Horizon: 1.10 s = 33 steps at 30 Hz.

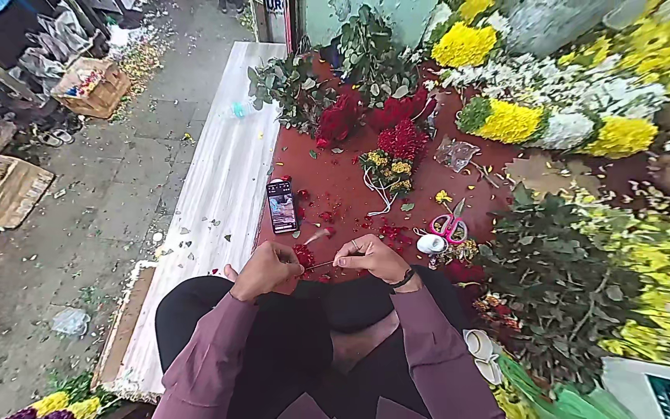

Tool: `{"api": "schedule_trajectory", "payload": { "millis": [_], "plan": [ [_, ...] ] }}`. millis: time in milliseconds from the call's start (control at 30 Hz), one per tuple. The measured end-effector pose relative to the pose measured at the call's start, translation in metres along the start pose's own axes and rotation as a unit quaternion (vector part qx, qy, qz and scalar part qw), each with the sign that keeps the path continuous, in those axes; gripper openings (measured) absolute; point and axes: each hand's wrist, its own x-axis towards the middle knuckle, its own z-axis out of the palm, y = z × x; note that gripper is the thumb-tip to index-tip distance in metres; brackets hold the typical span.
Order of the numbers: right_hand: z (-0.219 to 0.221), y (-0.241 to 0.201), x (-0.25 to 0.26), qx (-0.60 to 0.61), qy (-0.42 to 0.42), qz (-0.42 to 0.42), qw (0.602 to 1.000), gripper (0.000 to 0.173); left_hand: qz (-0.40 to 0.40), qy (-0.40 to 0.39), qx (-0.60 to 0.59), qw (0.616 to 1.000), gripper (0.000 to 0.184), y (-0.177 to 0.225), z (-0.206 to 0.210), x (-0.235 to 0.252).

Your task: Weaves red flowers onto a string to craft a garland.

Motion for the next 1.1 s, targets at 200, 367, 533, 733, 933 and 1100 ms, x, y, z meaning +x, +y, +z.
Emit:
{"api": "schedule_trajectory", "payload": {
  "millis": [200,367,533,733,933,1100],
  "plan": [
    [-0.030,0.068,0.069,-0.339,0.204,0.259,0.881,0.016,-0.052,0.023,0.033,0.998,0.014,0.000,0.001,-0.001],
    [0.006,0.092,0.107,-0.487,0.204,0.229,0.818,0.033,-0.052,0.016,0.041,0.998,0.014,-0.007,0.004,0.000],
    [0.012,0.091,0.108,-0.504,0.178,0.267,0.802,0.030,-0.039,0.018,0.061,0.997,0.015,-0.004,0.005,0.001],
    [0.006,0.084,0.093,-0.458,0.146,0.326,0.814,0.027,-0.035,0.017,0.055,0.998,0.014,-0.004,0.006,-0.001],
    [0.006,0.080,0.097,-0.434,0.178,0.355,0.809,0.026,-0.044,0.015,0.067,0.997,0.014,-0.007,0.007,0.001],
    [-0.006,0.060,0.081,-0.114,0.260,0.218,0.934,0.034,-0.048,0.012,0.067,0.997,0.015,-0.007,0.007,0.002]
  ]
}}
